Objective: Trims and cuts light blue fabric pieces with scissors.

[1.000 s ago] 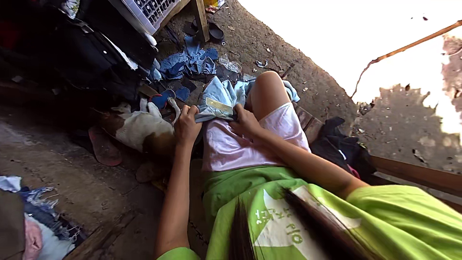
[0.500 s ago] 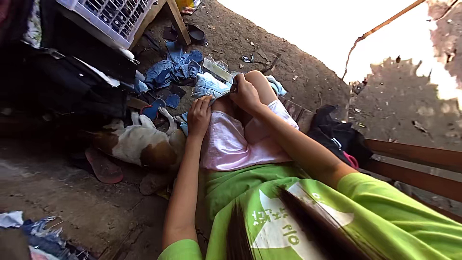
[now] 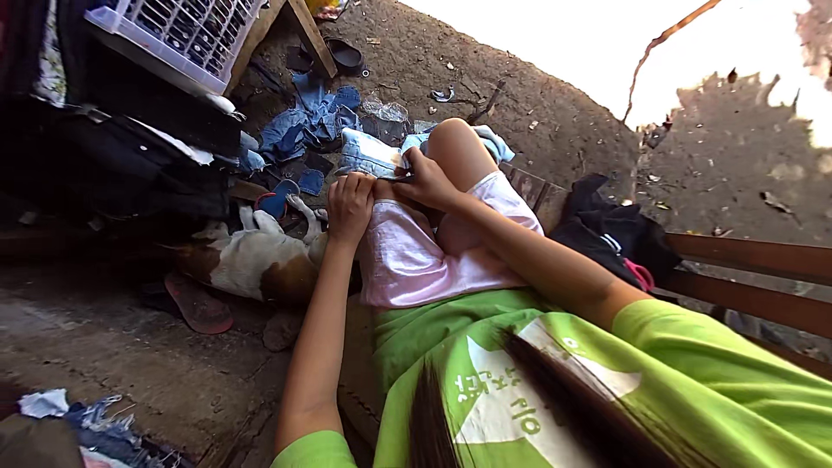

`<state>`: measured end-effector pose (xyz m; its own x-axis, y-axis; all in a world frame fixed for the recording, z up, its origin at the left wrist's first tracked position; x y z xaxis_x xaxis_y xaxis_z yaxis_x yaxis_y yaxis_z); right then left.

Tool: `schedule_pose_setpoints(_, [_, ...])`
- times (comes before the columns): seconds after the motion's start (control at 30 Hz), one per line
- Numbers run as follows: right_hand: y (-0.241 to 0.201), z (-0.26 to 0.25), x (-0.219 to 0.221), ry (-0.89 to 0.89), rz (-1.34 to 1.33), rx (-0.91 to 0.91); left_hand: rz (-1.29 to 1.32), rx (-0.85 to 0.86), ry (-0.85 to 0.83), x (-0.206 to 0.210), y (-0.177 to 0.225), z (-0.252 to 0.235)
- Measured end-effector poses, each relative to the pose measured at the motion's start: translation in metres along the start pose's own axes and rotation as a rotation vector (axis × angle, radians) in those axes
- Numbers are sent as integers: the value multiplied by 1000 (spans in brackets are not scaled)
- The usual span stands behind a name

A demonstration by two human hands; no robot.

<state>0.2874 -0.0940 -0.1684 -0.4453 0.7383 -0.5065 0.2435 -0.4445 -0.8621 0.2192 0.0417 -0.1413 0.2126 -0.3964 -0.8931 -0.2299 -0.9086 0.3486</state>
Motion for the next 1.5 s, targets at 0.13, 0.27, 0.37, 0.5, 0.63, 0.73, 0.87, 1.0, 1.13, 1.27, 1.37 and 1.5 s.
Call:
schedule_pose_setpoints(0.13, [-15,-13,1,-86,44,-26,-13,58,-15,-1,4,-1])
schedule_pose_setpoints(0.27, [-32,-32,1,-77,-179,-107,48,-78,-53,-11,-1,-8])
schedule_pose_setpoints(0.37, [-51,-46,3,-171,-250,7,-30,-257,32,-26,-3,-13])
schedule_pose_setpoints(0.5, [-76,-58,-5,-204,-198,69,-92,-388,144,-27,-2,-13])
schedule_pose_setpoints(0.63, [-81,-63,-11,-211,-159,81,11,-393,285,-28,-9,-16])
schedule_pose_setpoints(0.73, [-77,-63,-12,-201,-158,83,81,-328,373,-28,-9,-17])
schedule_pose_setpoints(0.87, [-75,-60,-15,-182,-160,100,-2,-313,281,-17,-19,-16])
schedule_pose_setpoints(1.0, [-66,-56,-19,-186,-179,127,128,-376,73,-4,-41,-10])
schedule_pose_setpoints(1.13, [-26,-32,-27,-177,-240,260,254,-377,-206,4,-63,7])
schedule_pose_setpoints(1.27, [31,13,-14,-48,-512,410,130,-496,-388,0,-80,25])
schedule_pose_setpoints(1.37, [28,17,-6,-1,-586,429,216,-522,-277,-5,-82,32])
schedule_pose_setpoints(1.5, [29,20,2,-37,-597,479,459,-531,-148,5,-76,16])
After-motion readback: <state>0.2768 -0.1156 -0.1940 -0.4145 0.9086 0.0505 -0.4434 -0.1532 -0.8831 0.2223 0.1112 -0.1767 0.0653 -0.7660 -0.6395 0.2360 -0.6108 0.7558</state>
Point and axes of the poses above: each hand's wrist, its own z-axis away from the middle knuckle, its own x-axis out of the palm, y = z × x, the point moved 9 cm from there along -z, towards the middle knuckle, and after that the axes turned 2 degrees about -z, right-handed, at the moved point
